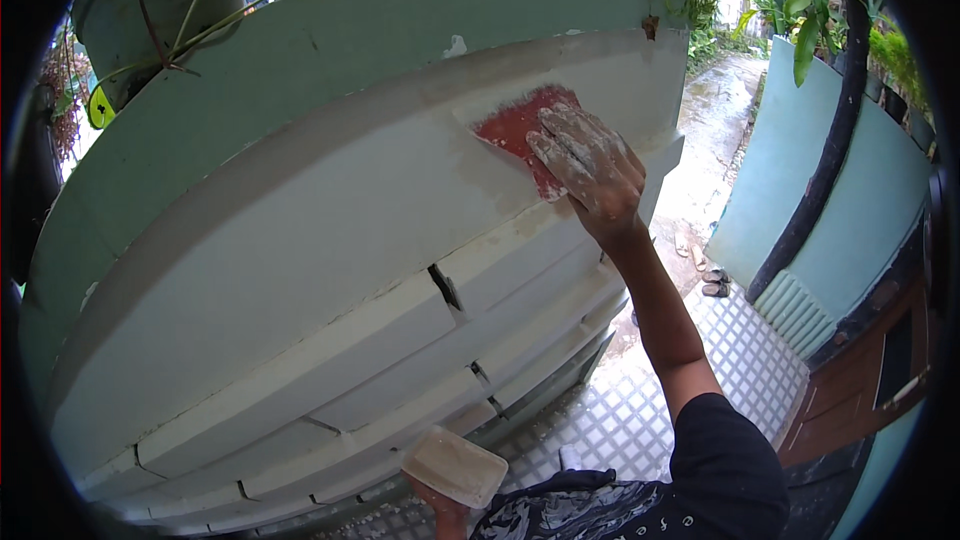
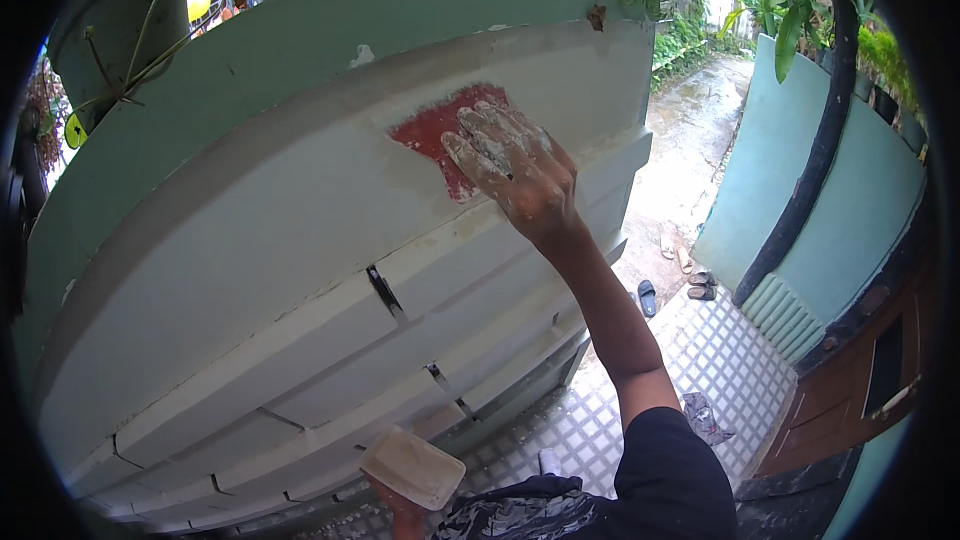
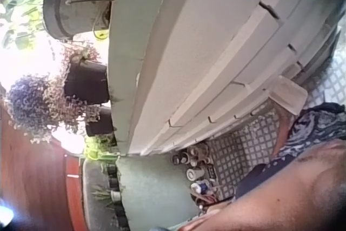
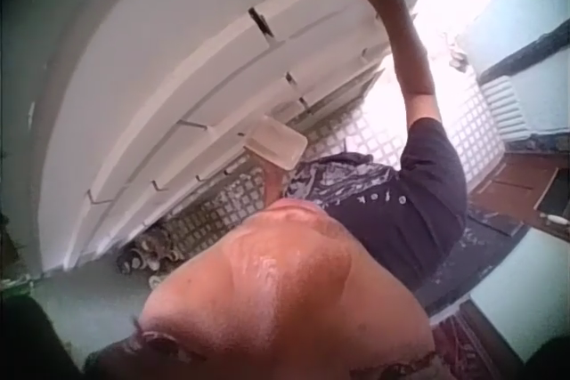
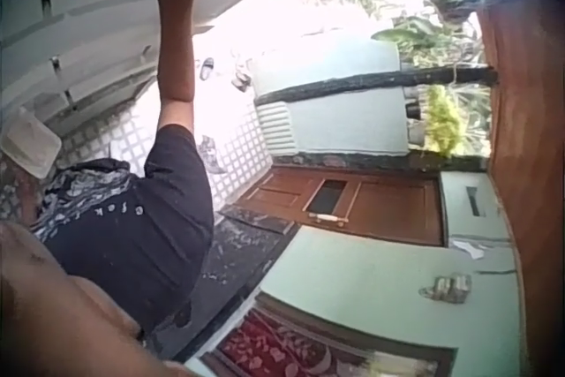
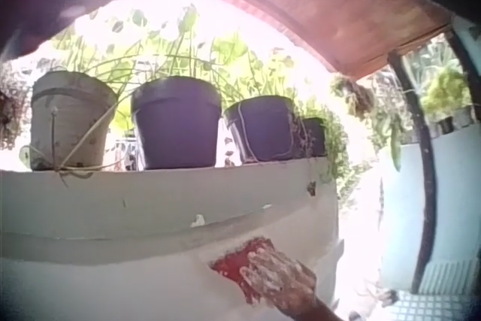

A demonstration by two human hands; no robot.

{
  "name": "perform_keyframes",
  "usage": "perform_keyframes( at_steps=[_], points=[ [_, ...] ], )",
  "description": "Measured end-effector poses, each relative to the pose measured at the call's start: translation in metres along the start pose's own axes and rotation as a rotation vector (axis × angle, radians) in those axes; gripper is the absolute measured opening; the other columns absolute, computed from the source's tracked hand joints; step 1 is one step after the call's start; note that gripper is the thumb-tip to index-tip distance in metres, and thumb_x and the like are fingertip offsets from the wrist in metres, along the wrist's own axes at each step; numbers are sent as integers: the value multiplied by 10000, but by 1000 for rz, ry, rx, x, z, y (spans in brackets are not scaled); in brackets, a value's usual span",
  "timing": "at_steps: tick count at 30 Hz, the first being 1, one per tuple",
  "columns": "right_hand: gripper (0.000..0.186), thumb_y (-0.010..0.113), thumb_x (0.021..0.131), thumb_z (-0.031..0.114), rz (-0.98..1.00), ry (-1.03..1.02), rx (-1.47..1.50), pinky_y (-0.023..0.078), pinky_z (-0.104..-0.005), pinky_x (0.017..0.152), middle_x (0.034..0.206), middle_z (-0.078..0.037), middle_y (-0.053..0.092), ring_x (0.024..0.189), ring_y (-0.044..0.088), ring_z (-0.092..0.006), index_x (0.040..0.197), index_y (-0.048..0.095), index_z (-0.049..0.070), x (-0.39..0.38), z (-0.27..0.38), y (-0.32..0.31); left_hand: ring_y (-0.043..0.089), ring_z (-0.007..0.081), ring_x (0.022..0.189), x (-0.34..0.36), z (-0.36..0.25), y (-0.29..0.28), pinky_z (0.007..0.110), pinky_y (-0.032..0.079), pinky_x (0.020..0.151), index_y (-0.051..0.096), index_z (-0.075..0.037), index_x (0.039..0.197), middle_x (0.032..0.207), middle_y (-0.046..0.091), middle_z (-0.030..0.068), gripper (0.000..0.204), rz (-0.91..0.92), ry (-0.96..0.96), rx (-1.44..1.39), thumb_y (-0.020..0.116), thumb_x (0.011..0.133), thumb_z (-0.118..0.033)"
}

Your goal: Applying white filler paste to a wall surface using a putty knife scraper.

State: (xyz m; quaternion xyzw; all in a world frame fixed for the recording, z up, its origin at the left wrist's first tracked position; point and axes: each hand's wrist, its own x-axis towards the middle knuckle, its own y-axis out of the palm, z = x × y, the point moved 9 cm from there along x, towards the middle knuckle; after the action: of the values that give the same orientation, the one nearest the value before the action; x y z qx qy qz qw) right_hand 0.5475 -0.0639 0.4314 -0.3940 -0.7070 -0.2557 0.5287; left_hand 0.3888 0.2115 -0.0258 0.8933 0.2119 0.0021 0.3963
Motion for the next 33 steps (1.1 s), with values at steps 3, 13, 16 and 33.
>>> perform_keyframes(
  at_steps=[3, 13, 16, 33],
  points=[
    [338, 657, 773, 72, -31, -24, -7, 507, -414, 942, 1187, -82, 646, 1126, 606, -274, 1085, 706, 192, 15, 3, 3, 561, 289, 1130, 0, 2, 0, 467, 466, 963, 455, -140, 1319, 1279, 532, 82, 723, 25, 3, -23, 238, 912, -696],
    [254, 636, 832, 101, 137, -29, 80, 493, -421, 967, 1186, -81, 650, 1134, 604, -274, 1065, 713, 165, 0, 20, 4, 542, 286, 1157, -5, 5, 1, 466, 459, 972, 416, -144, 1350, 1305, 508, 82, 722, -5, -25, 10, 232, 916, -692],
    [250, 640, 825, 106, -27, -46, -7, 497, -415, 961, 1163, -73, 661, 1122, 613, -267, 1054, 717, 172, 22, 9, 5, 538, 283, 1162, -8, 3, 2, 465, 458, 974, 400, -150, 1360, 1312, 501, 80, 724, 5, 61, 204, 225, 916, -695],
    [544, 651, 647, -58, 41, 85, -5, 513, -408, 930, 1153, -47, 661, 1098, 618, -265, 1131, 688, 187, -20, -48, 1, 550, 292, 1149, -13, -5, 13, 485, 464, 965, 423, -173, 1353, 1306, 521, 68, 731, 18, 39, 35, 248, 899, -718]
  ],
)
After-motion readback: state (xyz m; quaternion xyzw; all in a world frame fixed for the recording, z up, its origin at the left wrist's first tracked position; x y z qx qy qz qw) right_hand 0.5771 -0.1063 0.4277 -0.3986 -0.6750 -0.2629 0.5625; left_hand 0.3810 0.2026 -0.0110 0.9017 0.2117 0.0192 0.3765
